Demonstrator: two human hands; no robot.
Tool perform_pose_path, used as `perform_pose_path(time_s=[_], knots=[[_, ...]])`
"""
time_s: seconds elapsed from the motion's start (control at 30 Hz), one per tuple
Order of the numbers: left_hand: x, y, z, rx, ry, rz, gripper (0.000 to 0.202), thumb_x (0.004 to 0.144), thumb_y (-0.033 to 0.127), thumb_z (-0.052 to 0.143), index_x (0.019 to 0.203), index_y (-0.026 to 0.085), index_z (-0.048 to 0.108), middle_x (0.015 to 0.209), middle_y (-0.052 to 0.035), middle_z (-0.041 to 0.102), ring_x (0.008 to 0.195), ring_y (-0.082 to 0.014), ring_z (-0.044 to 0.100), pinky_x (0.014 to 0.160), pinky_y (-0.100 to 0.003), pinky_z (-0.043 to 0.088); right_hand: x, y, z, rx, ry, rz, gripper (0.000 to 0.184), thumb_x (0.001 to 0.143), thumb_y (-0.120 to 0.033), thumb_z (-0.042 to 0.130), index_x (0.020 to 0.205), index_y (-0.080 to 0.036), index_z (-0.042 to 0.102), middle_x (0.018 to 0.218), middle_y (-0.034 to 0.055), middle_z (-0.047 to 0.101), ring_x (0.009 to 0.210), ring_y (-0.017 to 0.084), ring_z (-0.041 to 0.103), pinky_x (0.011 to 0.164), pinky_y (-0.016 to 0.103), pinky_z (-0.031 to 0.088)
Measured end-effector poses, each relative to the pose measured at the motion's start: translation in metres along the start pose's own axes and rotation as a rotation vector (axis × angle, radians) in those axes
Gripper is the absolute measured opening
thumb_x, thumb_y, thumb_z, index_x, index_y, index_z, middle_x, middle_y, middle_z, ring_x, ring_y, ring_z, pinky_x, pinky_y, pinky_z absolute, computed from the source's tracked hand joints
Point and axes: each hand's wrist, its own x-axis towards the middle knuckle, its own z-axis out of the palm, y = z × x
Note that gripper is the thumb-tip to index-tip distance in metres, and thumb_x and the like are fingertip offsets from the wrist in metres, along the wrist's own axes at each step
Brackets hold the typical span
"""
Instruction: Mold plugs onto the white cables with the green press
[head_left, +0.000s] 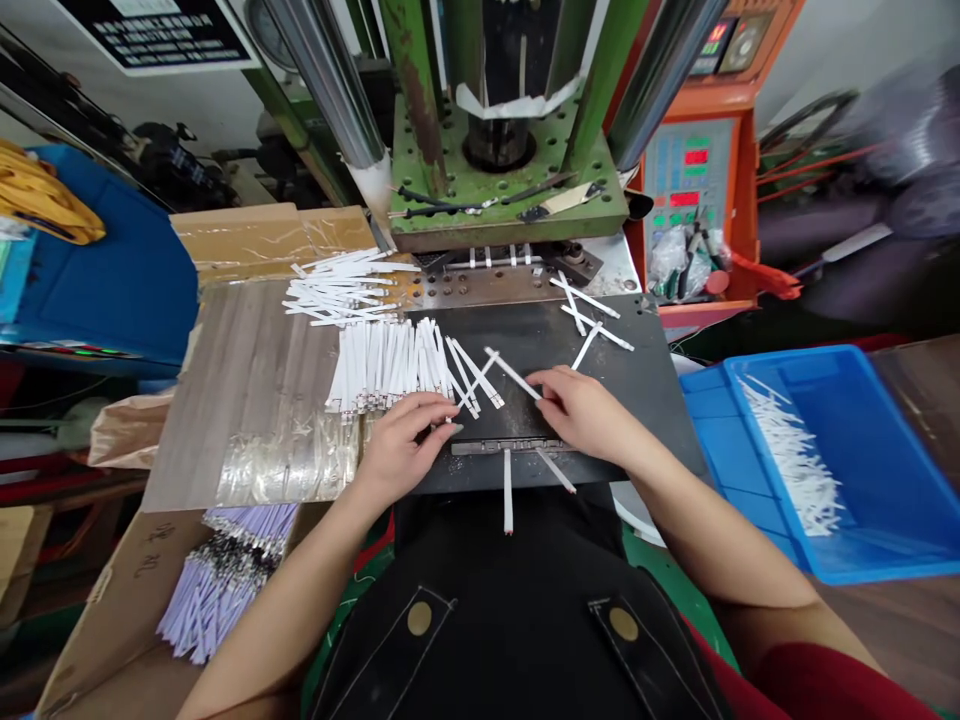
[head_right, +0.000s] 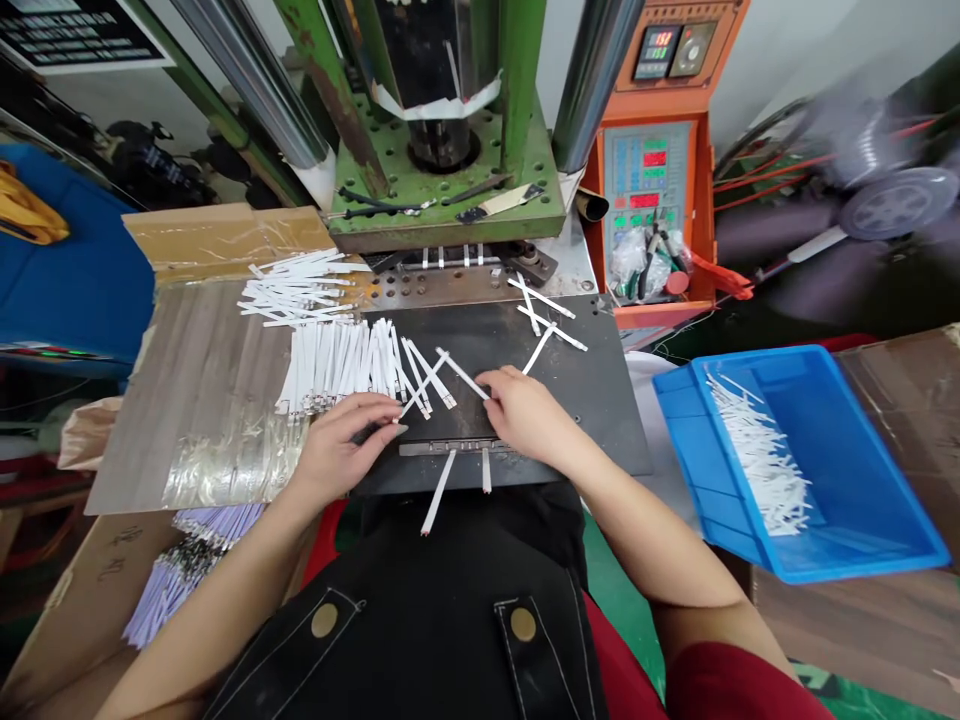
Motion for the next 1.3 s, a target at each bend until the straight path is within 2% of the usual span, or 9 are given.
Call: perform_pose_path(time_s=[0.1,0.2,0.37,0.5,0.7,0.83,0.97,1.13,1.3], knots=[[0.004,-0.003,0.015,-0.167,0.094,-0.240,0.032,0.088,0.021,0.066,0.119,0.022,0.067,0.109,-0.0057,0.063,0.082,-0.0111,0.069,0.080,-0.027,0.061,-0.030,0.011,-0.007,0.178,0.128,-0.034,0.009,0.087,-0.015,0.054,0.084,-0.021,0.060,0.072,-0.0004,0.056,0.070,0.016,0.057,0.066,0.027,0.046],[0.012,-0.006,0.026,-0.278,0.136,-0.368,0.047,0.083,0.023,0.067,0.129,0.022,0.062,0.118,-0.0076,0.058,0.082,-0.0109,0.069,0.077,-0.027,0.062,-0.055,0.016,-0.003,0.311,0.238,0.024,0.005,0.089,-0.023,0.059,0.085,-0.022,0.061,0.078,0.0004,0.062,0.069,0.014,0.060,0.065,0.027,0.048],[0.023,-0.004,0.025,-0.208,0.177,-0.407,0.047,0.079,0.024,0.067,0.125,0.020,0.066,0.134,-0.0105,0.050,0.080,-0.0097,0.068,0.081,-0.030,0.063,-0.067,0.019,0.014,0.378,0.278,-0.028,0.005,0.091,-0.024,0.063,0.087,-0.023,0.065,0.089,0.0029,0.073,0.084,0.018,0.070,0.079,0.033,0.053],[0.025,0.002,0.021,-0.144,0.136,-0.416,0.023,0.080,0.023,0.064,0.099,0.018,0.076,0.116,-0.0078,0.058,0.077,-0.0109,0.066,0.076,-0.030,0.064,-0.066,0.017,0.022,0.367,0.268,-0.168,0.009,0.095,-0.021,0.058,0.089,-0.023,0.065,0.088,0.0044,0.073,0.086,0.018,0.070,0.077,0.033,0.056],[0.023,0.001,0.021,-0.198,0.170,-0.457,0.030,0.079,0.021,0.064,0.108,0.019,0.074,0.119,-0.0082,0.053,0.083,-0.0120,0.064,0.077,-0.029,0.062,-0.068,0.010,0.031,0.025,0.303,-0.386,0.018,0.095,-0.010,0.048,0.094,-0.021,0.063,0.088,0.0073,0.070,0.091,0.022,0.066,0.080,0.038,0.057],[0.021,0.005,0.016,-0.260,0.183,-0.384,0.025,0.083,0.022,0.064,0.106,0.020,0.074,0.119,-0.0082,0.056,0.094,-0.0152,0.064,0.081,-0.029,0.059,-0.071,0.015,0.037,0.054,0.325,-0.367,0.014,0.094,-0.012,0.054,0.103,-0.020,0.061,0.095,0.0083,0.068,0.094,0.022,0.065,0.081,0.038,0.058],[0.011,0.020,0.015,-0.359,0.014,-0.225,0.009,0.090,0.024,0.065,0.090,0.020,0.073,0.096,-0.0060,0.070,0.091,-0.0178,0.069,0.082,-0.032,0.058,-0.074,0.023,0.041,0.057,0.382,-0.295,0.029,0.093,-0.018,0.060,0.122,-0.022,0.059,0.110,0.0129,0.064,0.106,0.027,0.062,0.089,0.046,0.057],[-0.010,0.021,0.025,-0.172,-0.151,0.048,0.011,0.093,0.013,0.058,0.091,0.021,0.066,0.094,-0.0058,0.075,0.093,-0.0171,0.073,0.082,-0.030,0.058,-0.075,0.027,0.046,0.018,0.399,-0.272,0.032,0.092,-0.018,0.059,0.123,-0.024,0.061,0.109,0.0117,0.066,0.109,0.030,0.060,0.092,0.054,0.055],[-0.010,0.021,0.025,0.034,-0.292,0.175,0.015,0.094,0.009,0.049,0.096,0.020,0.059,0.095,-0.0062,0.071,0.102,-0.0188,0.072,0.081,-0.028,0.058,-0.072,0.026,0.049,0.022,0.396,-0.272,0.025,0.093,-0.017,0.058,0.116,-0.023,0.064,0.108,0.0116,0.067,0.109,0.029,0.060,0.093,0.053,0.056]])
